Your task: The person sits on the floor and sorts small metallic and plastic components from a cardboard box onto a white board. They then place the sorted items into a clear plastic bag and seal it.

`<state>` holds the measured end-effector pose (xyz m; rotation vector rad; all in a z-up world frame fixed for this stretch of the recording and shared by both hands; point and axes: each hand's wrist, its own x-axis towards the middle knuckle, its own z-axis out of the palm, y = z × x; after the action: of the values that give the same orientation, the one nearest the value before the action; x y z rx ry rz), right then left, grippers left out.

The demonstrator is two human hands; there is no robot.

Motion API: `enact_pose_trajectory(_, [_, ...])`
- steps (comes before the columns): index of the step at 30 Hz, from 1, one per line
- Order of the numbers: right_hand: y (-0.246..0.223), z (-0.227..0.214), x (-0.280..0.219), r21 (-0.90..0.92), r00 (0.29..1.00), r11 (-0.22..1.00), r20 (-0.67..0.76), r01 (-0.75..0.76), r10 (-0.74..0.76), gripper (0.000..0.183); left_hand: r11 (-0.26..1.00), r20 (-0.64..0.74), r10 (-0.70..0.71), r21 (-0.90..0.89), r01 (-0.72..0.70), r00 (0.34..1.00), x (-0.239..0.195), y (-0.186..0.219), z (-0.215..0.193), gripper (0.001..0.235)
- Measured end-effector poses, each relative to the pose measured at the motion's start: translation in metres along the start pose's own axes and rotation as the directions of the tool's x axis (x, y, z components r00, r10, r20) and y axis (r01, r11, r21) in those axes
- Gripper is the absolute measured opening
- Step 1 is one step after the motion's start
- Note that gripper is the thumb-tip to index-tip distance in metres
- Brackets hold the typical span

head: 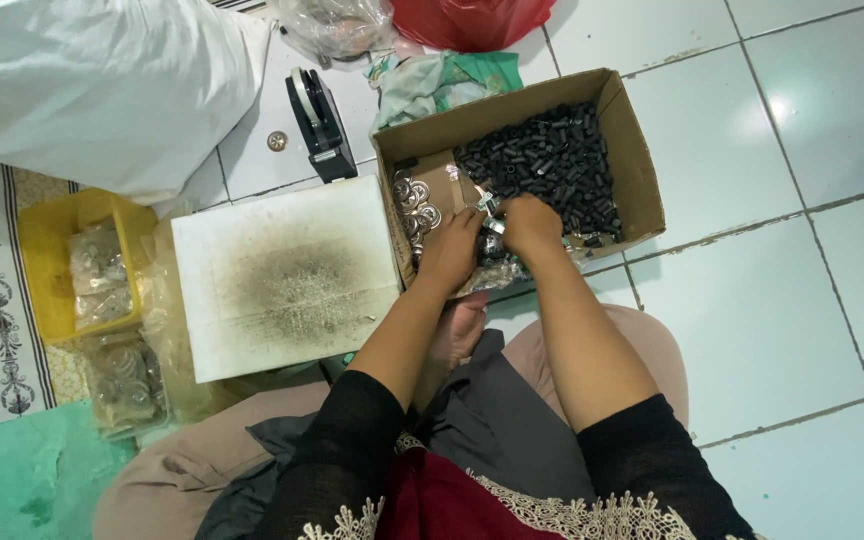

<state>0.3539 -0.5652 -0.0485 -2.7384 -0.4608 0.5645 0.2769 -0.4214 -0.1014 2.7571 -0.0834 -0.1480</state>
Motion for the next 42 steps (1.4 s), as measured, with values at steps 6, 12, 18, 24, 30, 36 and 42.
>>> enact_pose_trajectory(6, [-0.001,0.028,0.021,-0.039,0.997,0.996,0.024,0.079,-0.078,0.024,0.997,-0.013,-0.065,0.041,0.065,0.998,0.007,0.0,0.01,0.038])
enact_pose_trajectory(12, [-0.014,0.022,0.018,-0.084,0.991,0.987,0.034,0.134,-0.131,0.02,0.972,0.006,-0.141,-0.189,0.14,0.99,-0.008,0.014,-0.02,0.035])
enact_pose_trajectory(18, [-0.016,0.014,0.011,-0.011,0.991,0.993,0.058,0.12,-0.12,0.02,0.935,0.075,-0.152,-0.311,0.168,0.985,-0.026,0.027,-0.053,0.046])
enact_pose_trajectory(24, [-0.009,0.012,0.012,0.089,0.992,0.994,0.1,0.063,-0.071,0.023,0.916,-0.124,-0.181,-0.383,0.121,0.976,-0.018,0.018,-0.033,0.051])
enact_pose_trajectory(30, [-0.005,-0.008,0.006,0.224,0.988,0.974,0.153,-0.037,0.002,0.023,0.85,-0.319,-0.159,-0.525,-0.034,0.934,-0.02,0.027,-0.083,0.048])
enact_pose_trajectory(36, [0.033,0.012,0.035,0.559,0.991,0.821,0.115,-0.119,0.065,0.027,0.985,-0.65,-0.169,-0.146,0.096,0.741,-0.03,-0.09,-0.105,0.037])
enact_pose_trajectory(42, [0.054,0.033,0.055,0.772,0.97,0.63,-0.076,-0.089,0.229,0.032,0.914,-0.321,-0.392,-0.031,0.404,0.862,-0.097,-0.109,-0.15,0.065])
